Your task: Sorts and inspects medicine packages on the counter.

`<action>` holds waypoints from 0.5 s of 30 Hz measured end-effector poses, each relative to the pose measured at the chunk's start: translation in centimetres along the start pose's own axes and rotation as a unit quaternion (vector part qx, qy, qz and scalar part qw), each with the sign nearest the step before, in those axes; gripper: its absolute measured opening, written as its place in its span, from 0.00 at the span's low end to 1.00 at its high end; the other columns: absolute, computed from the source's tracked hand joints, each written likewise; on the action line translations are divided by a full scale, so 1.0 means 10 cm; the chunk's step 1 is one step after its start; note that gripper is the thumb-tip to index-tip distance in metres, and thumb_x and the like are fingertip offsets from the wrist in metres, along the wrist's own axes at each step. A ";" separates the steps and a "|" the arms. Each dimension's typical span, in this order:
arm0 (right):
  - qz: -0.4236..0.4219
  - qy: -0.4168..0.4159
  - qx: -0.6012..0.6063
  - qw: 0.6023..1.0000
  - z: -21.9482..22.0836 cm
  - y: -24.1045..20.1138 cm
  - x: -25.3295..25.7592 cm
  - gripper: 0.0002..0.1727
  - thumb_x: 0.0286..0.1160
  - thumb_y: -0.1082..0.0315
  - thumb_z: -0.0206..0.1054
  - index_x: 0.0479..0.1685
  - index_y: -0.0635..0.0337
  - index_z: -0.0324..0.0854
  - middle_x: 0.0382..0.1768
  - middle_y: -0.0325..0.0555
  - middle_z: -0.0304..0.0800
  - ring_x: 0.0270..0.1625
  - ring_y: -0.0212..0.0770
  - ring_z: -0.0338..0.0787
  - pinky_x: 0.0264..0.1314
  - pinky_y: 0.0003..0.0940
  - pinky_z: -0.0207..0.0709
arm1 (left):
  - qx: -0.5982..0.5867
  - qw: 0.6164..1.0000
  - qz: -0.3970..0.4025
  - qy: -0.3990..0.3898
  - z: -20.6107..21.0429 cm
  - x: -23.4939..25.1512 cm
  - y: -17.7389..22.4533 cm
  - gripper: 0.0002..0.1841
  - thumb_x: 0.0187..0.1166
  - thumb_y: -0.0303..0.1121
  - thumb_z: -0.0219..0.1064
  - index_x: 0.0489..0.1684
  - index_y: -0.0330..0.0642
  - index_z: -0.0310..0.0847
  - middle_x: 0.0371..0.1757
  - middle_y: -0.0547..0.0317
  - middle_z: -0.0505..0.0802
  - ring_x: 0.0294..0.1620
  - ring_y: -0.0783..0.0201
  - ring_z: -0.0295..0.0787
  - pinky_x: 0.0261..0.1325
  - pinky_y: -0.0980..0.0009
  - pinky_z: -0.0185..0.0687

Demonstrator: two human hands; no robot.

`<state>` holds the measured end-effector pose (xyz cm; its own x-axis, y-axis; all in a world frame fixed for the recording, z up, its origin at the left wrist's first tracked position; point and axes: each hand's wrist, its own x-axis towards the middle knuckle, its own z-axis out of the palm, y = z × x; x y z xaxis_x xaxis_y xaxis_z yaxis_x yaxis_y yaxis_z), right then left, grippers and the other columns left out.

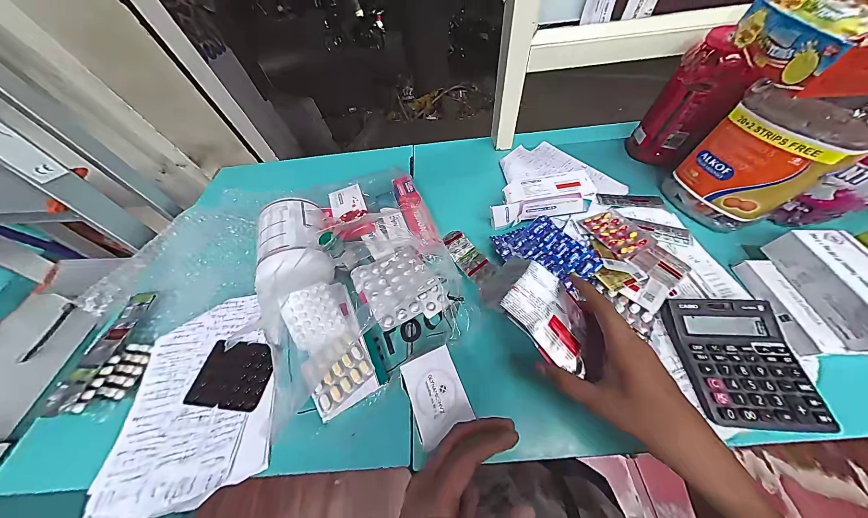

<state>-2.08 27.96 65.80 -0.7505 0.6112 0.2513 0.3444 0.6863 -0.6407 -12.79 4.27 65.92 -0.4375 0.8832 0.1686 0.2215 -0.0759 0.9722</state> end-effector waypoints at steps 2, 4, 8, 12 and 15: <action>-0.009 0.005 0.048 0.999 0.00 -0.06 -0.07 0.62 0.52 0.39 0.78 0.90 0.64 0.58 0.66 0.57 0.85 0.59 0.43 0.87 0.59 0.45 0.84 | -0.009 1.000 -0.019 -0.015 0.09 0.08 0.01 0.28 0.88 0.40 0.60 0.76 0.23 0.71 0.73 0.37 0.84 0.59 0.68 0.88 0.51 0.75 0.85; -0.032 0.000 0.081 0.996 0.00 -0.13 -0.17 0.61 0.53 0.43 0.80 0.89 0.67 0.58 0.66 0.59 0.84 0.62 0.38 0.86 0.65 0.35 0.82 | -0.019 0.999 -0.032 -0.019 0.15 0.18 0.05 0.35 0.89 0.41 0.58 0.85 0.18 0.55 0.76 0.35 0.82 0.68 0.63 0.87 0.56 0.70 0.86; -0.063 -0.064 0.102 0.991 -0.05 -0.33 -0.34 0.57 0.59 0.48 0.82 0.85 0.77 0.59 0.67 0.70 0.81 0.66 0.46 0.85 0.70 0.37 0.79 | 0.007 0.999 -0.032 0.039 0.19 0.33 0.16 0.36 0.87 0.37 0.61 0.80 0.11 0.52 0.58 0.40 0.92 0.43 0.70 0.92 0.44 0.72 0.88; -0.072 -0.103 0.096 0.987 -0.07 -0.37 -0.41 0.56 0.58 0.54 0.84 0.84 0.79 0.60 0.67 0.73 0.80 0.66 0.53 0.85 0.70 0.42 0.79 | -0.056 0.991 -0.061 0.101 0.25 0.37 0.13 0.28 0.84 0.33 0.65 0.71 0.16 0.61 0.43 0.53 0.92 0.37 0.78 0.89 0.44 0.76 0.87; -0.092 -0.118 0.058 0.987 -0.08 -0.29 -0.42 0.55 0.57 0.53 0.84 0.84 0.78 0.62 0.65 0.74 0.82 0.64 0.59 0.86 0.70 0.49 0.79 | -0.174 0.971 -0.096 0.134 0.32 0.33 0.09 0.25 0.83 0.26 0.62 0.73 0.23 0.57 0.42 0.64 0.87 0.29 0.83 0.79 0.33 0.81 0.79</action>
<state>0.53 23.73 67.14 -0.9095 0.3626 0.2033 0.1342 0.7190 -0.6819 -11.25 8.64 66.83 -0.6625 0.7484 -0.0304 -0.1743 -0.1146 0.9780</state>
